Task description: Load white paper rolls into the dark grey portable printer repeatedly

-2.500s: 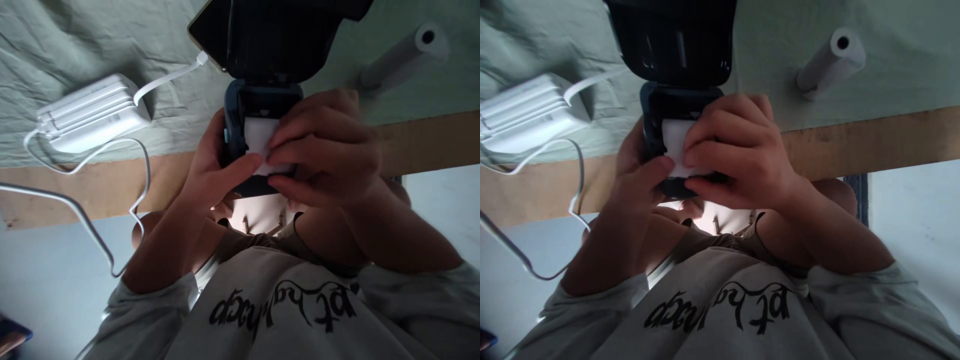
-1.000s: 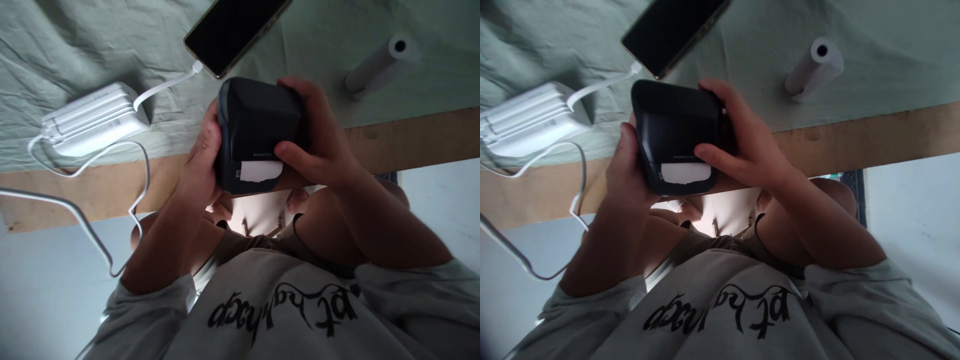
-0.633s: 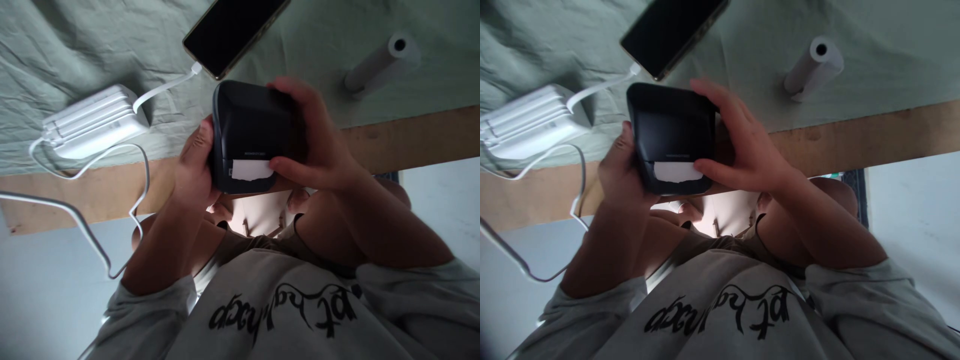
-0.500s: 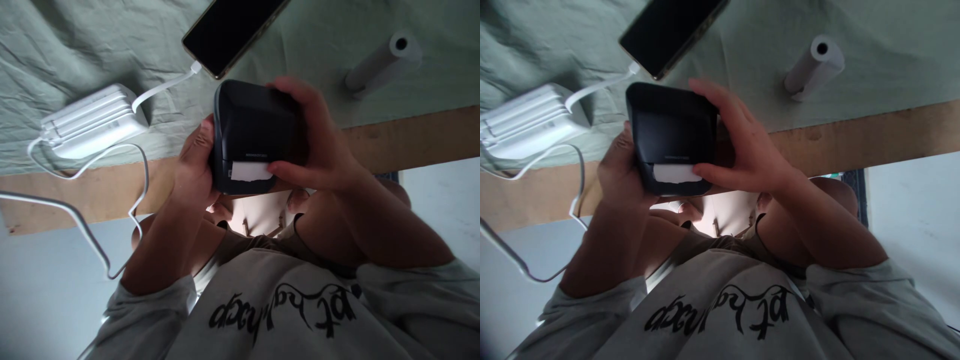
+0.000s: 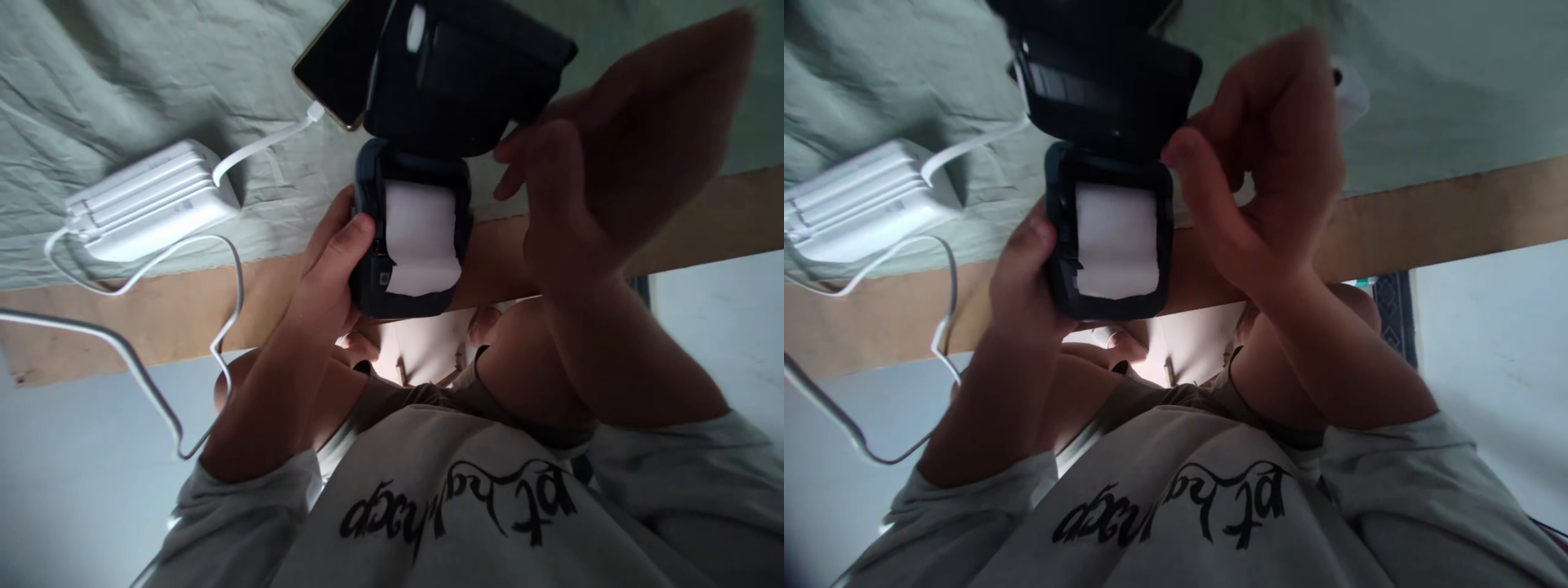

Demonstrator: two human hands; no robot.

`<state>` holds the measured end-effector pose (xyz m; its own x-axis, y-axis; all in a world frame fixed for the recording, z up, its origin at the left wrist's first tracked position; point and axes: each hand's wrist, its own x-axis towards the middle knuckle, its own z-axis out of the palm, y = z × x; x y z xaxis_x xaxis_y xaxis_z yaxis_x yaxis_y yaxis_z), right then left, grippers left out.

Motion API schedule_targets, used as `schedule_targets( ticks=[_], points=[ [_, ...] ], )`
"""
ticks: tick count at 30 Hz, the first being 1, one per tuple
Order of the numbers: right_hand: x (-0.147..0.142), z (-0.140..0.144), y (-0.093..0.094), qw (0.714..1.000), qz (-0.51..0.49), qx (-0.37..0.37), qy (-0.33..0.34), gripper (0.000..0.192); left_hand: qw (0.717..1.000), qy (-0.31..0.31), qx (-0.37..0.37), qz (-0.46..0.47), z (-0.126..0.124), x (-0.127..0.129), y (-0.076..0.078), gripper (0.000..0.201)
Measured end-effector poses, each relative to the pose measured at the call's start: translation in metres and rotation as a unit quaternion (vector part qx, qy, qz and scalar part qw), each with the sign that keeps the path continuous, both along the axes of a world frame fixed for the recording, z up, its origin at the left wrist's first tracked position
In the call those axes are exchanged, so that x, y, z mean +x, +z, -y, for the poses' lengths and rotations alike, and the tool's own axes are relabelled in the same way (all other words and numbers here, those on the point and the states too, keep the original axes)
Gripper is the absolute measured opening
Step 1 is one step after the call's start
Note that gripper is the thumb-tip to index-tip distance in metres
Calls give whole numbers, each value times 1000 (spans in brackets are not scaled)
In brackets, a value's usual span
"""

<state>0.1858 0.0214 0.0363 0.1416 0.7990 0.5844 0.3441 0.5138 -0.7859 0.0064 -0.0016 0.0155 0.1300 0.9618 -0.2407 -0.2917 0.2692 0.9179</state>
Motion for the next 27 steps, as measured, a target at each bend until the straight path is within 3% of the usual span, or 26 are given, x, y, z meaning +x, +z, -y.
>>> schedule_targets(
  ticks=[3,7,11,14,19,21,24,27],
  points=[
    [1,0,-3,987,158,18,8,15,999,-7,30,18,0,-2,-5,34],
    [1,8,3,931,363,-41,10,14,996,-50,50,-44,-1,-7,-2,39],
    [0,15,13,879,468,-88,16,17,993,-76,49,-71,-2,-8,4,41],
    [2,16,15,870,483,-95,33,18,991,-95,48,-78,-2,-8,5,40],
    [8,16,23,901,406,-131,73,33,994,-68,50,-67,3,-6,5,42],
    [14,17,27,922,340,-140,120,39,996,-56,43,-59,4,-4,4,38],
    [24,14,25,965,133,-122,191,39,998,-33,39,-32,3,-3,1,34],
    [32,3,7,980,-59,-109,153,33,1000,-7,4,17,0,-3,-4,34]
  ],
)
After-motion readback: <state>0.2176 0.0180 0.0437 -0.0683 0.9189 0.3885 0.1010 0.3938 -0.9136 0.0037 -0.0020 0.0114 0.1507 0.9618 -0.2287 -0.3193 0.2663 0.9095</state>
